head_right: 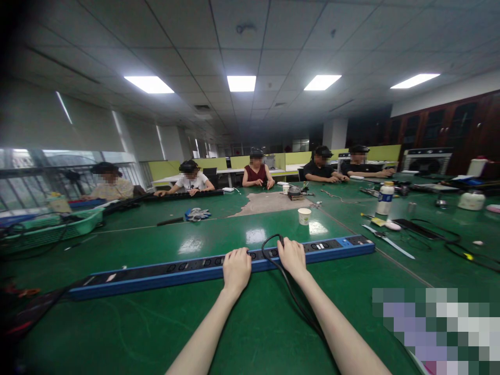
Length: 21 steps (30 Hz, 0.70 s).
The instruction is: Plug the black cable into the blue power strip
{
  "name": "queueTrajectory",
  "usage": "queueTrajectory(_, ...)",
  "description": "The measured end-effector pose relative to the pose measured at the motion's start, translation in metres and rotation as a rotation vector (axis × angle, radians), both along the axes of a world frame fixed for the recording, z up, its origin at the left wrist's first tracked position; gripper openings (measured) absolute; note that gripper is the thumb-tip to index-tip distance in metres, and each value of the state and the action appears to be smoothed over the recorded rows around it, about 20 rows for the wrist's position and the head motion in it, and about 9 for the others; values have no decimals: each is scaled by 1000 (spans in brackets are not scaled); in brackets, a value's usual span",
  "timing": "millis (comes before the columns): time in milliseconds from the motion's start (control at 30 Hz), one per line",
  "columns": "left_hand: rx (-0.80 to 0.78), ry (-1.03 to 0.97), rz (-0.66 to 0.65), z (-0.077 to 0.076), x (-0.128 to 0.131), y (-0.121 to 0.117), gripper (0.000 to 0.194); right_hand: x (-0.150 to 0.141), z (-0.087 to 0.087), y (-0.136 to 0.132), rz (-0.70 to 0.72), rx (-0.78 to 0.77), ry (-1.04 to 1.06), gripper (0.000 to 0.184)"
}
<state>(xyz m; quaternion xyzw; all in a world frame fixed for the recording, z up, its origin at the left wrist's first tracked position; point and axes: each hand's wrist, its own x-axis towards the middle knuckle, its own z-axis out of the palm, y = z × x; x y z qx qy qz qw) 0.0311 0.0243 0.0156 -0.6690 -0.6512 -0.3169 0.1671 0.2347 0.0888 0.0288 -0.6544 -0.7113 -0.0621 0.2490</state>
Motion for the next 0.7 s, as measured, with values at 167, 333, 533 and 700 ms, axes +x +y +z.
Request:
queueTrajectory(167,9,9,-1,0,1,0,30,0,0,5,13,-3,-3,45)
queueTrajectory(333,5,8,1,1,1,-1,30,-3,2,7,-13,28,-11,47)
queueTrajectory(533,38,22,-1,-5,0,3,30,-6,2,5,-11,-13,-28,46)
queueTrajectory(700,67,31,-1,-9,-2,7,29,0,27,4,-15,-61,130,50)
